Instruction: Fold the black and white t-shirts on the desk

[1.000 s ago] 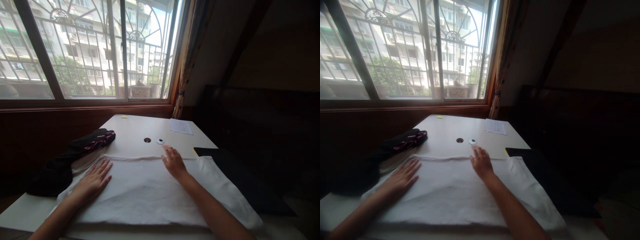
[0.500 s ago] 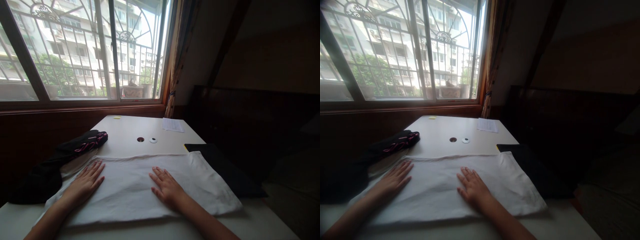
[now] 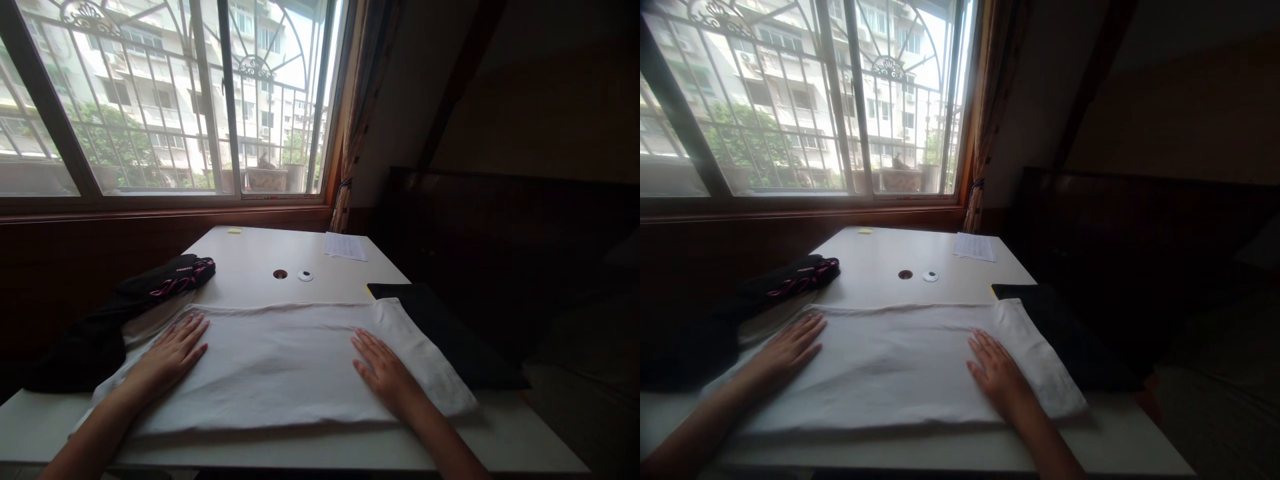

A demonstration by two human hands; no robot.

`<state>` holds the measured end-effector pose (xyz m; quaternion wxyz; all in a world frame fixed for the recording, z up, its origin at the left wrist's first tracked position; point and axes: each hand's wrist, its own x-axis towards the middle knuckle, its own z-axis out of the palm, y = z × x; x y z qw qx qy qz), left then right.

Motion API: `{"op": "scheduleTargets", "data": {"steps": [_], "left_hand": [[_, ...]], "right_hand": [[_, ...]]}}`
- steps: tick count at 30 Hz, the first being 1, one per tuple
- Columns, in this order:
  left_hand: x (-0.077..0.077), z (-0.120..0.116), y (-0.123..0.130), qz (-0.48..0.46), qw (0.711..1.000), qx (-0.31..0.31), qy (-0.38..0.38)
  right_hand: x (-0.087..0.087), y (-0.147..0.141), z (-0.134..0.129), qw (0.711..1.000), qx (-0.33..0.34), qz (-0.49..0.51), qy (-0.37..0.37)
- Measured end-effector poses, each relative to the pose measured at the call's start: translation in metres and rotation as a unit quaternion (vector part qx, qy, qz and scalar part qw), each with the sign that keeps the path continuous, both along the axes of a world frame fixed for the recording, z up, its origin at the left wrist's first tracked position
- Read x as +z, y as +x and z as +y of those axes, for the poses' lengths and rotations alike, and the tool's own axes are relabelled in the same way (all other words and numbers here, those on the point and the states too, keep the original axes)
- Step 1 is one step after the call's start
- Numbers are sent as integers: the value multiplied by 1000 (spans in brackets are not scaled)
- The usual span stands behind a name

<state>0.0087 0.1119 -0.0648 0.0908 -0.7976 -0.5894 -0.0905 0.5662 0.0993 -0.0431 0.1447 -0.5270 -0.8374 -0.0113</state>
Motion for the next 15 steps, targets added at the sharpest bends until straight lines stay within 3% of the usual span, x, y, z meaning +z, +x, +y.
{"op": "scheduleTargets", "data": {"steps": [3,6,8,12,15], "left_hand": [[10,-9,14,12,1000,20,2],[25,-19,49,29,999,33,-4],[36,-26,83,26,1000,-7,-15],[48,-34,148,-16,987,-156,-43],[40,-33,166,-45,983,-165,-67]], "right_hand": [[-1,-1,1,1000,1,5,3],[-1,-1,0,1000,2,11,5],[0,-1,-1,1000,2,13,5],[1,-2,-2,1000,-2,8,-2],[-1,3,-2,1000,-15,10,4]]}}
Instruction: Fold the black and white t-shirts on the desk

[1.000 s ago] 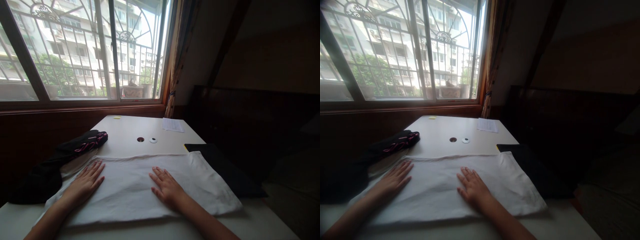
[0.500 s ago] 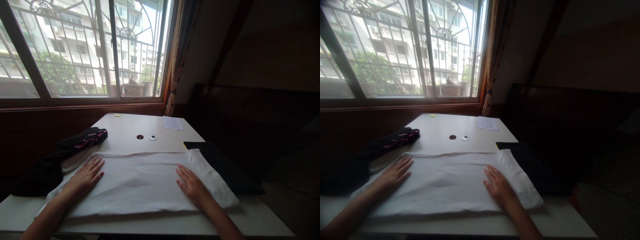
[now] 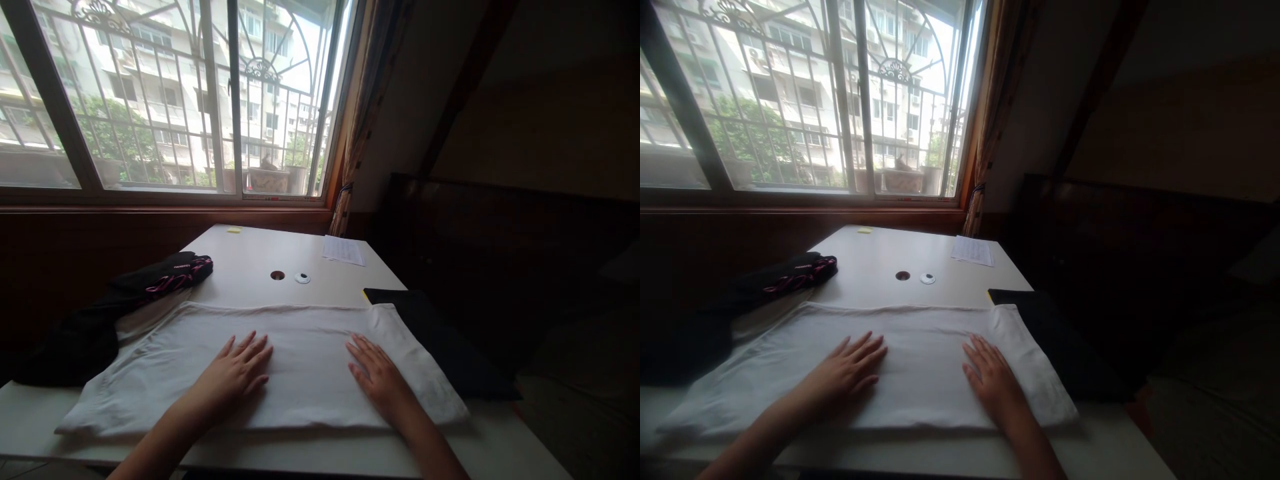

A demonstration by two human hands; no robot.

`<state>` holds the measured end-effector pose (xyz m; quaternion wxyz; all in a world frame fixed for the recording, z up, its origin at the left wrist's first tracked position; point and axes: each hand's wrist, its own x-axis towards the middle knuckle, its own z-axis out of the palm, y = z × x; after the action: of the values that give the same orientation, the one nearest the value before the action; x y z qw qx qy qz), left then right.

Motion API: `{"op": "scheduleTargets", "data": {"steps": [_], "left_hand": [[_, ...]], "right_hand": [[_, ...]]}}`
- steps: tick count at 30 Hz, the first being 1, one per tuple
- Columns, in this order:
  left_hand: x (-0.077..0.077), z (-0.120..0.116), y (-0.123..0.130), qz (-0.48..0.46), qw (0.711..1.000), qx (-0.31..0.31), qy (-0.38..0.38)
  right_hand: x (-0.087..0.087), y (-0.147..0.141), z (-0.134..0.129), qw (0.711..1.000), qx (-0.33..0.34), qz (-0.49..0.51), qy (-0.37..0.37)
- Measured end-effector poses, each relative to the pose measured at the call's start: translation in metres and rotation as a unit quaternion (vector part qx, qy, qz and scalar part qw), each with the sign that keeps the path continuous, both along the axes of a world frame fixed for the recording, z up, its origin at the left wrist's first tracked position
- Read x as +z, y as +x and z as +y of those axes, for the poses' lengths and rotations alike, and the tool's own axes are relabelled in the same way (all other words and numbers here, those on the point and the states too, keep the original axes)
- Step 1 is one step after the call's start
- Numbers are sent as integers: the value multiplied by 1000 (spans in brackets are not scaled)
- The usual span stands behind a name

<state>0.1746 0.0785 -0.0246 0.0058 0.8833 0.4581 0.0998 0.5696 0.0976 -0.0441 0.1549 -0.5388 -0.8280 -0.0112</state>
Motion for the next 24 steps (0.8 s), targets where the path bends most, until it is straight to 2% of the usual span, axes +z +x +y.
{"op": "scheduleTargets", "data": {"steps": [2,4,9,12,15,18,24], "left_hand": [[-8,2,-6,-11,999,35,-4],[-15,4,-22,-13,997,75,-1],[-24,3,-90,14,985,174,-12],[-32,1,-132,18,969,245,11],[-41,-1,-159,17,965,255,51],[-45,-3,-166,23,966,245,75],[-40,-7,-157,8,966,244,80]], "right_hand": [[-3,7,1,1000,-24,1,14],[-7,16,2,998,-60,-1,36],[-16,34,1,978,-165,-32,124],[-21,43,1,963,-211,-59,159],[-25,58,0,952,-253,-64,159],[-28,76,-4,948,-277,-36,156],[-22,98,-34,952,-257,46,162]]}}
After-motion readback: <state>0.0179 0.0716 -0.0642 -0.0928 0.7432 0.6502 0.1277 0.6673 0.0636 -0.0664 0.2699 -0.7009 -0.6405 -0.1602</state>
